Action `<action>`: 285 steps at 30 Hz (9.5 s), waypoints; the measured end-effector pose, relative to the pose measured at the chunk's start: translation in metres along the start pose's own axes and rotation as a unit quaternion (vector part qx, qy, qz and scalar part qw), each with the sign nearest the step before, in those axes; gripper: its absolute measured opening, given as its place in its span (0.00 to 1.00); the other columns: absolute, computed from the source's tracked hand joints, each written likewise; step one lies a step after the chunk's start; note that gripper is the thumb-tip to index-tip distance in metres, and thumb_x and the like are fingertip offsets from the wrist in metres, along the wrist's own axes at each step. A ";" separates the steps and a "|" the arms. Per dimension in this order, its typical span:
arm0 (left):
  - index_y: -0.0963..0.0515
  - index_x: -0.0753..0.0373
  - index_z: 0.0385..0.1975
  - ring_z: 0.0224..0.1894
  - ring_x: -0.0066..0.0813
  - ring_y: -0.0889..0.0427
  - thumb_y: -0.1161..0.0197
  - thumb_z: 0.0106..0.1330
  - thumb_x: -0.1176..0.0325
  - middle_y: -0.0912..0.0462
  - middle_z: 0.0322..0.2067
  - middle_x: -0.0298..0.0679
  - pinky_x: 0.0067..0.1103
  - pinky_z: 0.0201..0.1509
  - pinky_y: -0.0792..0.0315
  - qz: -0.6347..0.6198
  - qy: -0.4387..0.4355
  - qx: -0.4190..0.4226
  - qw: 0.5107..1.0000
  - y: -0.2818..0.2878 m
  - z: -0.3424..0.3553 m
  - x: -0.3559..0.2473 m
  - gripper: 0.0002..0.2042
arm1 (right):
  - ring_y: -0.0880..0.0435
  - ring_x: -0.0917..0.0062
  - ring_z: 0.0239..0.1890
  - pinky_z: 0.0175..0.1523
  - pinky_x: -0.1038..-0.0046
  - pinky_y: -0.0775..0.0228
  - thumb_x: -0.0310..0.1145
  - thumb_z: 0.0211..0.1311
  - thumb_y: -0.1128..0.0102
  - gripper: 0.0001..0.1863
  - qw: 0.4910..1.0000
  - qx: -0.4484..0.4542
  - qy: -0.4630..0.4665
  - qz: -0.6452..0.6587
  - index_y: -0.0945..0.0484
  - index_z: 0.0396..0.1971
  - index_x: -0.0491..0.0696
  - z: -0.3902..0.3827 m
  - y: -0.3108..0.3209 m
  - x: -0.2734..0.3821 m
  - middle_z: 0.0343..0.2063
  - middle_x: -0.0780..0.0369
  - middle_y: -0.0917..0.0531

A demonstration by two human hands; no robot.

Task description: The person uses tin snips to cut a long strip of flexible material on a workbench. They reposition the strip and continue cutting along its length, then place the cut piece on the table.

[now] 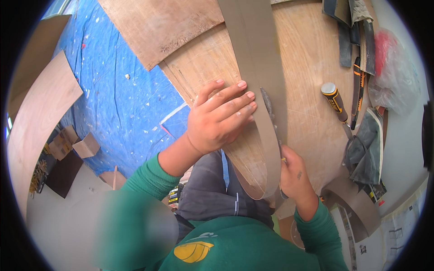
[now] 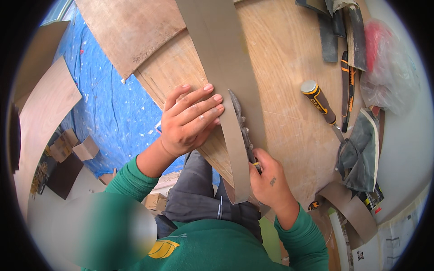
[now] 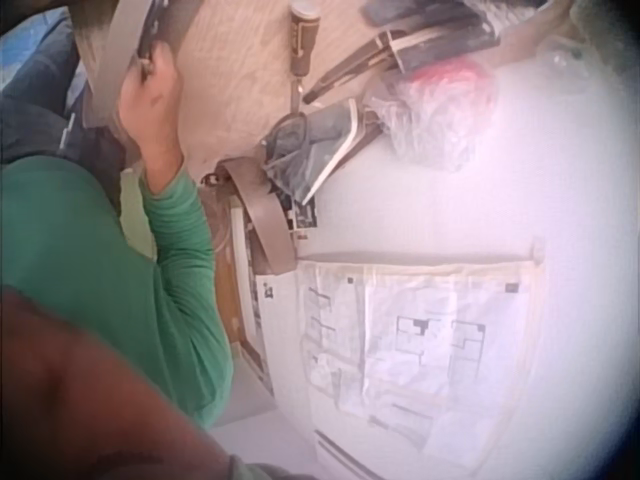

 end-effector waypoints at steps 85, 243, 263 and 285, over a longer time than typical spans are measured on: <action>0.13 0.53 0.42 0.59 0.31 0.13 0.24 0.55 0.65 0.10 0.47 0.29 0.37 0.64 0.29 -0.046 -0.020 -0.024 0.998 0.007 -0.003 0.000 0.14 | 0.18 0.81 0.27 0.33 0.74 0.26 0.30 0.77 0.46 0.10 0.999 0.009 -0.005 0.048 0.25 0.38 0.37 0.012 -0.007 0.035 0.26 0.60 0.18; 0.11 0.60 0.44 0.61 0.43 0.13 0.31 0.60 0.72 0.08 0.50 0.39 0.40 0.69 0.36 -0.191 0.093 -0.002 0.977 0.030 -0.009 -0.046 0.12 | 0.20 0.84 0.25 0.30 0.76 0.28 0.41 0.81 0.44 0.17 0.997 0.004 -0.011 0.073 0.24 0.39 0.40 0.031 -0.011 0.032 0.23 0.63 0.19; 0.12 0.61 0.44 0.61 0.44 0.13 0.31 0.60 0.72 0.08 0.49 0.41 0.40 0.70 0.37 -0.203 0.096 0.000 0.974 0.031 -0.012 -0.052 0.12 | 0.18 0.82 0.25 0.30 0.74 0.27 0.37 0.80 0.44 0.14 0.999 -0.008 0.035 0.030 0.23 0.41 0.39 0.033 -0.007 0.038 0.24 0.61 0.17; 0.12 0.60 0.44 0.57 0.38 0.12 0.29 0.63 0.73 0.08 0.47 0.39 0.37 0.67 0.32 -0.132 0.122 -0.045 0.983 0.026 -0.003 -0.063 0.10 | 0.18 0.80 0.32 0.38 0.74 0.25 0.42 0.77 0.40 0.16 0.992 0.076 -0.067 0.078 0.22 0.43 0.42 -0.039 0.026 0.010 0.31 0.63 0.19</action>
Point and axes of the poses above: each hand's wrist, its own z-axis towards the middle knuckle, its own y-axis out of the back of the hand, x = y × z, the point moved 2 cm from there along z, towards the middle knuckle
